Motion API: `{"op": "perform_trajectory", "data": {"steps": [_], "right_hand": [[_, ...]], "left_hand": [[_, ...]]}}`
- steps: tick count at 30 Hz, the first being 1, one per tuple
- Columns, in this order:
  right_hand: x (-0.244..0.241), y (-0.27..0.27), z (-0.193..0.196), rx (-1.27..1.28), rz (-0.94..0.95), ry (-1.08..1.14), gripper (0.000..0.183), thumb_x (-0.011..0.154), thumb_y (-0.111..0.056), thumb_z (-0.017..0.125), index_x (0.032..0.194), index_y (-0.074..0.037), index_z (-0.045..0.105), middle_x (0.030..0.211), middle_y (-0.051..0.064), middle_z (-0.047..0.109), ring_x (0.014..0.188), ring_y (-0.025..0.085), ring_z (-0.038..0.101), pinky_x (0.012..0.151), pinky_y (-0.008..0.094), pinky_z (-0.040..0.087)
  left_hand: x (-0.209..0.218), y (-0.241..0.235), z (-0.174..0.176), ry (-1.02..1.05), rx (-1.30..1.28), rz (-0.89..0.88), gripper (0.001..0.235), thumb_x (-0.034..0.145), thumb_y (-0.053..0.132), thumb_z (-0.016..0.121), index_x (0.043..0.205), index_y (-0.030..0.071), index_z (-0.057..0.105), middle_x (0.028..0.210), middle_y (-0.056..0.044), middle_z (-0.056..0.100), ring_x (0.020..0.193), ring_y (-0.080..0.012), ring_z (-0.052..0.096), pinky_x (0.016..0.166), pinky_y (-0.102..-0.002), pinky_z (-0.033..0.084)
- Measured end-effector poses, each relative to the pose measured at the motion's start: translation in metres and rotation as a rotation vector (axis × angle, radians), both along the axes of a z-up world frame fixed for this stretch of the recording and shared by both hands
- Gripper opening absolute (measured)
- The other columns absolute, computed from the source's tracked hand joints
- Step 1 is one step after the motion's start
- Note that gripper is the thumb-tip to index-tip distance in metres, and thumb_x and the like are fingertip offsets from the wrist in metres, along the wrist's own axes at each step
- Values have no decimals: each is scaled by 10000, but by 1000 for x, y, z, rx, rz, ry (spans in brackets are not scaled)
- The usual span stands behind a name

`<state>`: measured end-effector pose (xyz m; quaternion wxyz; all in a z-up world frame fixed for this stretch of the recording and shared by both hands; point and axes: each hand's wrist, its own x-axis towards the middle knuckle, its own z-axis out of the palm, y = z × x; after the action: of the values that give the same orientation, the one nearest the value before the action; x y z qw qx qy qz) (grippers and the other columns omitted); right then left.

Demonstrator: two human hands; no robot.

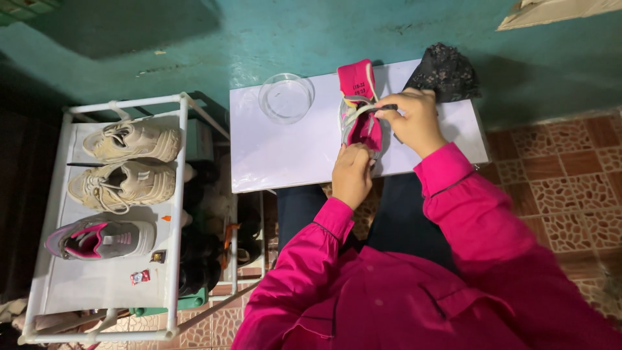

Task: The person cleans a gray and pink sneaker by first brushing the interior lining with a small brush. They then dip the brush into a bowl of water and scrub the exterior upper and sole of the shoe. The person also uses a cloth to wipe the shoe's surface.

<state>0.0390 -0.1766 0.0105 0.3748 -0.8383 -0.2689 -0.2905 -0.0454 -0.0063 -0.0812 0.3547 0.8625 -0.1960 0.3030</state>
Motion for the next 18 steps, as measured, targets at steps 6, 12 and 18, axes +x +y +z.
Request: {"op": "perform_trajectory", "data": {"steps": [6,12,18], "right_hand": [[-5,7,-42,-120,-46,-191,215,825,-142,827,963,-302,786,952,-138,770,872,160,677,916,365,390],[-14,17,-62,-186,-49,-218,287,746,-33,705,936,-241,759,1021,-112,767,925,181,648,1003,454,340],[-25,20,-51,-112,-97,-265,114,899,-184,778,922,-295,772,991,-152,770,903,152,641,953,397,340]], "left_hand": [[1,0,5,-3,-33,-25,77,927,155,683,947,128,614,960,-61,670,1053,-312,679,1144,-490,413],[6,1,-2,13,-42,-61,83,912,137,689,939,123,612,881,-86,641,964,-350,668,1137,-516,408],[3,0,0,-8,-20,-25,90,900,84,699,936,118,623,895,-81,649,973,-337,671,1144,-508,402]]}}
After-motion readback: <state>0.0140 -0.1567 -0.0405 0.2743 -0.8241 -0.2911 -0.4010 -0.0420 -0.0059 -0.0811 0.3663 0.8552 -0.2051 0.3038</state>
